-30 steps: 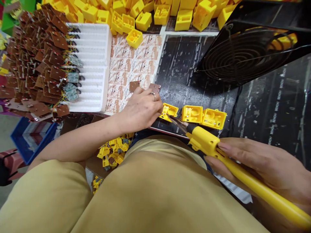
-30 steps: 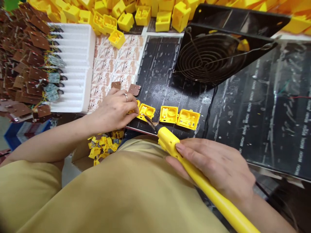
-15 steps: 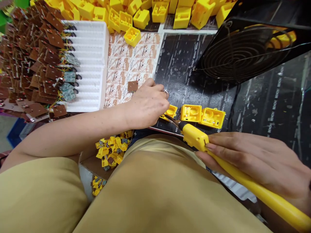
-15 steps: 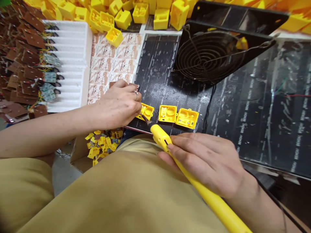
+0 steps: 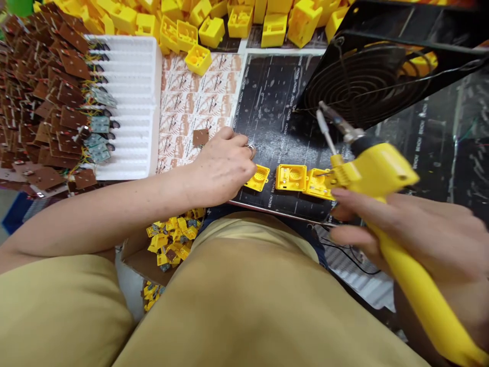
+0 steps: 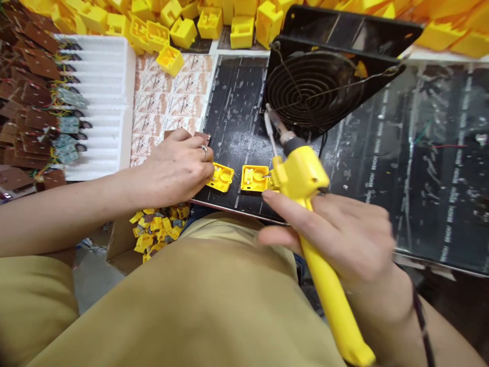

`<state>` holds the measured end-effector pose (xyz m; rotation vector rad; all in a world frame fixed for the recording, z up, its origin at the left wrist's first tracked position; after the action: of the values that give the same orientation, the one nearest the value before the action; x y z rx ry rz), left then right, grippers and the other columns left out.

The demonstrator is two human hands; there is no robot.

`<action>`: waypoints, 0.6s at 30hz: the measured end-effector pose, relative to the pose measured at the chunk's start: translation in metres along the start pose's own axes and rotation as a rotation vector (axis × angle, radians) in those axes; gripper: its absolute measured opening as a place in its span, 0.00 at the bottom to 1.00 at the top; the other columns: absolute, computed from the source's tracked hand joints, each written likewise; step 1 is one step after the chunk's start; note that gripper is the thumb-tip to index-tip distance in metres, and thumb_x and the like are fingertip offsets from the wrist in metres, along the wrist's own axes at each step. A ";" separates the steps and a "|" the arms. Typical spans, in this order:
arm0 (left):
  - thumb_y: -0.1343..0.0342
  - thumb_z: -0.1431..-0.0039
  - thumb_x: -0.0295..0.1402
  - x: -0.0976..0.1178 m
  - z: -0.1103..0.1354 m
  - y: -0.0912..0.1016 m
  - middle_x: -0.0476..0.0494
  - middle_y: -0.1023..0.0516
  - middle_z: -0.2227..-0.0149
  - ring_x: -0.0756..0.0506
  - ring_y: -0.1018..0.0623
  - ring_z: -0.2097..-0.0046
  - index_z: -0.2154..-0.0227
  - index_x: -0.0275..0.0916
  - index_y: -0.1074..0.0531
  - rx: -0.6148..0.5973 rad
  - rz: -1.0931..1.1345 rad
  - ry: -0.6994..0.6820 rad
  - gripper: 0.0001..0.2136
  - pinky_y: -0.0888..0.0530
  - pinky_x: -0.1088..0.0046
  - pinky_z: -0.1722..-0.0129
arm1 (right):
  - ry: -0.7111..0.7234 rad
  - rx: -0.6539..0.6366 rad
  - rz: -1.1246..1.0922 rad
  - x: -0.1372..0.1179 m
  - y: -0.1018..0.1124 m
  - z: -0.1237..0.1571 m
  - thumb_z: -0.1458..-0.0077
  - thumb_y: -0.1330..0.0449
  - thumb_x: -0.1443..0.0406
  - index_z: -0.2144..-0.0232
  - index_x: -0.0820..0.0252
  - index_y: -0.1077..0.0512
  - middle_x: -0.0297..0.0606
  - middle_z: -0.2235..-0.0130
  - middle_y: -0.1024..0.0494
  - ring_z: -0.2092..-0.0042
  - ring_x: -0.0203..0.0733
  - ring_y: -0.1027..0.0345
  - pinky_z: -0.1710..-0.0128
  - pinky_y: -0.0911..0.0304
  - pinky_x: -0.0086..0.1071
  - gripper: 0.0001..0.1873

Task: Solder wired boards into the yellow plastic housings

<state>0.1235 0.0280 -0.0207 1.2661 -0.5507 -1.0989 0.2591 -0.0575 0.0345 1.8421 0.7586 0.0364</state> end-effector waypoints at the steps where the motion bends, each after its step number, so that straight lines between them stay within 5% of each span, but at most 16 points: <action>1: 0.43 0.40 0.28 0.000 0.001 0.000 0.43 0.21 0.68 0.37 0.21 0.54 0.75 0.39 0.27 -0.014 0.004 0.004 0.08 0.28 0.59 0.57 | 0.063 0.003 0.018 -0.004 -0.006 -0.003 0.35 0.36 0.62 0.47 0.52 0.28 0.27 0.75 0.29 0.75 0.32 0.32 0.71 0.37 0.28 0.15; 5: 0.44 0.37 0.31 -0.021 0.005 0.005 0.44 0.16 0.62 0.37 0.21 0.51 0.66 0.40 0.20 -0.009 0.197 0.033 0.07 0.28 0.56 0.51 | 0.224 0.094 0.084 -0.010 -0.020 -0.010 0.36 0.35 0.64 0.53 0.56 0.27 0.25 0.77 0.33 0.77 0.30 0.38 0.76 0.45 0.28 0.10; 9: 0.46 0.37 0.30 -0.101 0.013 0.007 0.46 0.14 0.60 0.41 0.19 0.58 0.61 0.42 0.17 0.165 0.410 0.274 0.11 0.28 0.58 0.49 | 0.196 0.086 0.074 -0.004 -0.022 -0.015 0.32 0.38 0.62 0.45 0.55 0.28 0.25 0.76 0.35 0.78 0.30 0.41 0.76 0.45 0.28 0.15; 11: 0.45 0.39 0.31 -0.125 0.010 -0.005 0.46 0.15 0.60 0.42 0.18 0.57 0.61 0.42 0.17 0.186 0.437 0.282 0.11 0.27 0.61 0.50 | 0.202 0.087 0.085 -0.005 -0.020 -0.018 0.33 0.37 0.63 0.46 0.57 0.29 0.26 0.76 0.33 0.76 0.31 0.39 0.76 0.44 0.27 0.15; 15: 0.44 0.41 0.32 -0.107 -0.014 -0.031 0.48 0.17 0.52 0.44 0.20 0.50 0.56 0.46 0.18 0.052 0.532 0.008 0.13 0.27 0.66 0.47 | 0.311 0.073 0.124 -0.008 -0.032 -0.026 0.36 0.35 0.63 0.53 0.57 0.30 0.30 0.71 0.26 0.71 0.33 0.31 0.67 0.34 0.27 0.10; 18: 0.42 0.42 0.31 -0.081 -0.025 -0.036 0.47 0.20 0.46 0.42 0.23 0.46 0.58 0.46 0.18 -0.060 0.457 -0.107 0.11 0.29 0.65 0.44 | 0.319 -0.019 0.113 -0.003 -0.053 -0.033 0.30 0.42 0.57 0.54 0.58 0.33 0.36 0.66 0.22 0.66 0.39 0.27 0.54 0.28 0.37 0.11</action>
<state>0.0975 0.1138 -0.0426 0.9678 -0.8345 -0.7927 0.2195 -0.0204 0.0041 1.8824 0.8675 0.4171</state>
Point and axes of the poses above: each hand's wrist, its own z-axis away from the middle knuckle, its own y-axis out of the back of the hand, x = y × z, the point moved 10 cm from there along -z, towards the middle knuckle
